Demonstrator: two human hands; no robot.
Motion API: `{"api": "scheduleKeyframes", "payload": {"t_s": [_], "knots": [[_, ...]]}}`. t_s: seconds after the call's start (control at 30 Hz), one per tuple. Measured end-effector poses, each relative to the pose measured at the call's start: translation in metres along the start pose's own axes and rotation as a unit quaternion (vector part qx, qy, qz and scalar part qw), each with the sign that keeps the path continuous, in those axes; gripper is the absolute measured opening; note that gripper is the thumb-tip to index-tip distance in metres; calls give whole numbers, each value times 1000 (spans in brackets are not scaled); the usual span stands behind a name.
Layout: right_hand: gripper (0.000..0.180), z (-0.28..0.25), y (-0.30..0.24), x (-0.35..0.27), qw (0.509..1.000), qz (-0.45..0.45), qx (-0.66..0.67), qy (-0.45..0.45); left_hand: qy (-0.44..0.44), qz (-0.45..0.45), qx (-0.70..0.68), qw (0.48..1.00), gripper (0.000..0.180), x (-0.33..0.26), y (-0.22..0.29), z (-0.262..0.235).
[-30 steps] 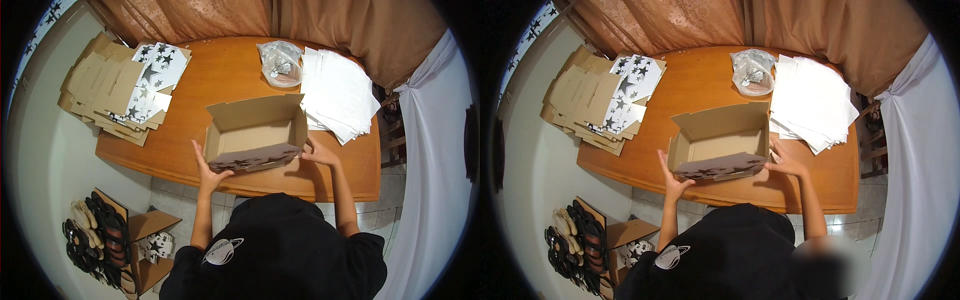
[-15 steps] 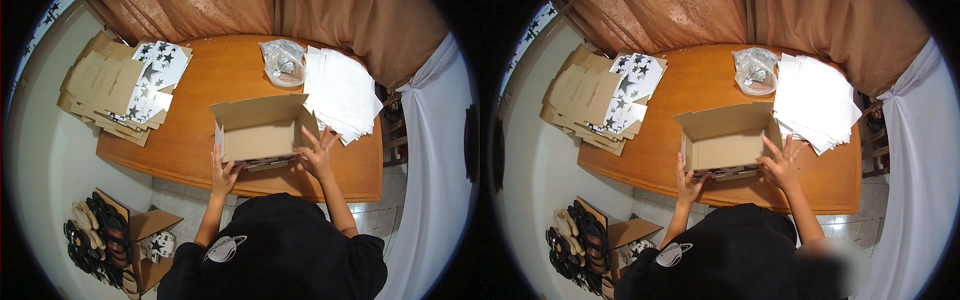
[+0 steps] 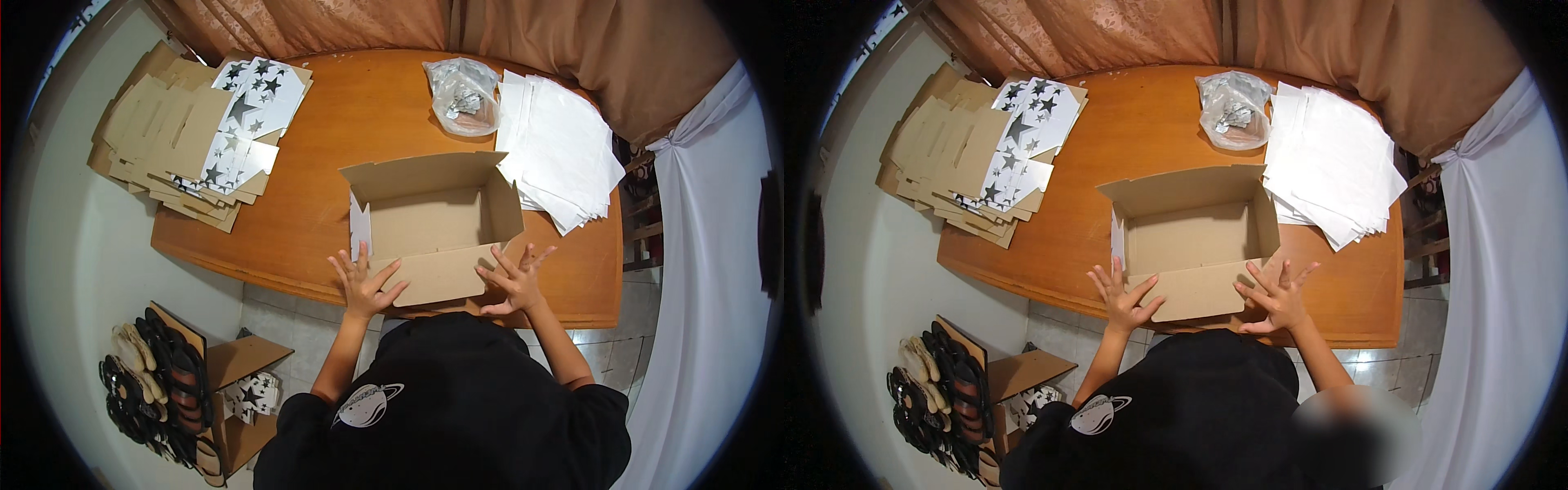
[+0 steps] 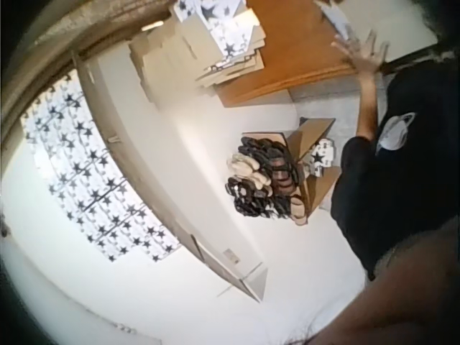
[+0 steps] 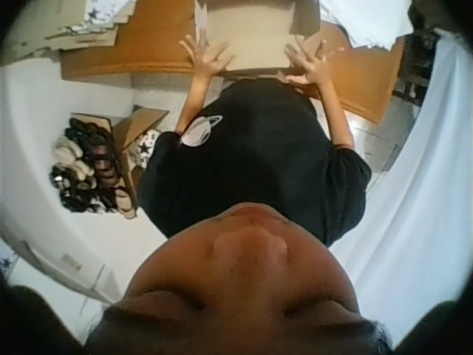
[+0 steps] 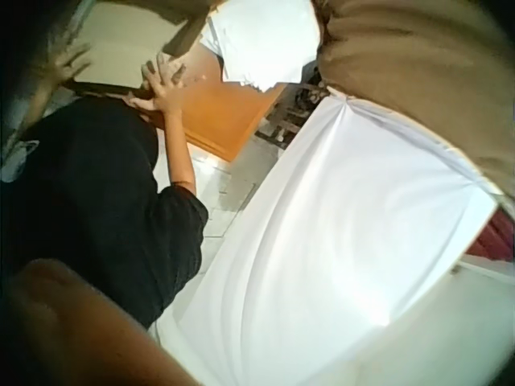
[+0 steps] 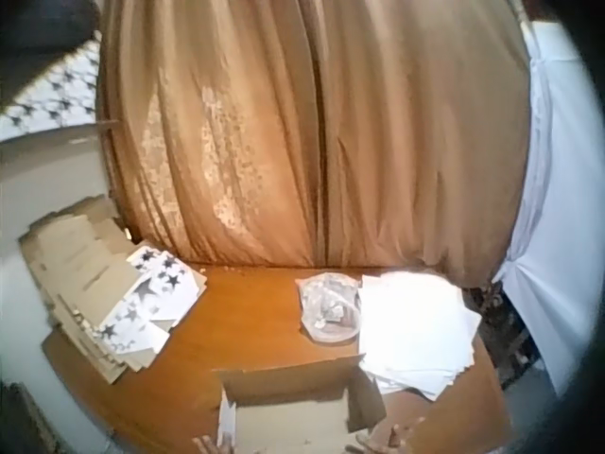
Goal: Folding cardboard into shoe boxes, placing tissue paper and silica gel inside, and stacking the completed boxes on a shelf.
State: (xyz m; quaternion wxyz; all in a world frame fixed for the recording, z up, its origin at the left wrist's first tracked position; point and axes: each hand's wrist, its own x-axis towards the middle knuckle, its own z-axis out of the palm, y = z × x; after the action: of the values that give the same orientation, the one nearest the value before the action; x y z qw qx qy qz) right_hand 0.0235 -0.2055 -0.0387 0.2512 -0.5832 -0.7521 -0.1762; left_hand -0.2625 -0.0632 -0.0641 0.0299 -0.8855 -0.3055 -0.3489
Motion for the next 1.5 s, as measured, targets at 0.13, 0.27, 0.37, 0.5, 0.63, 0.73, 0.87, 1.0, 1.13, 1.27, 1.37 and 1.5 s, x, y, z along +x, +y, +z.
{"api": "scheduleKeyframes", "payload": {"t_s": [0.13,0.27,0.37,0.5,0.63,0.73,0.87,1.0,1.13,1.27,1.37,1.5], "knots": [[46,-12,-6,45,996,-37,-29,82,-8,-142,43,989,98,12,19,-1],[46,6,-6,113,981,39,12,190,-3,-254,16,967,126,17,23,-10],[52,25,15,161,979,69,29,189,-119,-335,20,934,142,16,22,-9],[49,48,42,165,983,150,-48,99,-159,-378,-2,912,145,22,27,-12],[34,34,46,135,994,106,7,14,-150,-398,4,905,146,20,28,-12],[32,33,43,106,989,89,87,-74,-155,-398,5,904,147,21,27,-13],[33,34,41,97,986,74,67,-137,-136,-379,4,915,149,18,25,-10],[32,34,41,100,983,84,49,-158,-54,-230,-11,972,118,11,18,2],[30,31,39,98,990,72,68,-104,-60,-17,1,998,73,-2,7,13],[27,24,36,96,996,28,84,-14,-107,-82,1,991,67,18,14,-3],[29,4,23,95,996,18,53,75,-132,-65,23,989,60,29,18,-13],[41,-9,15,77,970,63,-28,231,-145,-65,43,986,59,36,21,-23]]}}
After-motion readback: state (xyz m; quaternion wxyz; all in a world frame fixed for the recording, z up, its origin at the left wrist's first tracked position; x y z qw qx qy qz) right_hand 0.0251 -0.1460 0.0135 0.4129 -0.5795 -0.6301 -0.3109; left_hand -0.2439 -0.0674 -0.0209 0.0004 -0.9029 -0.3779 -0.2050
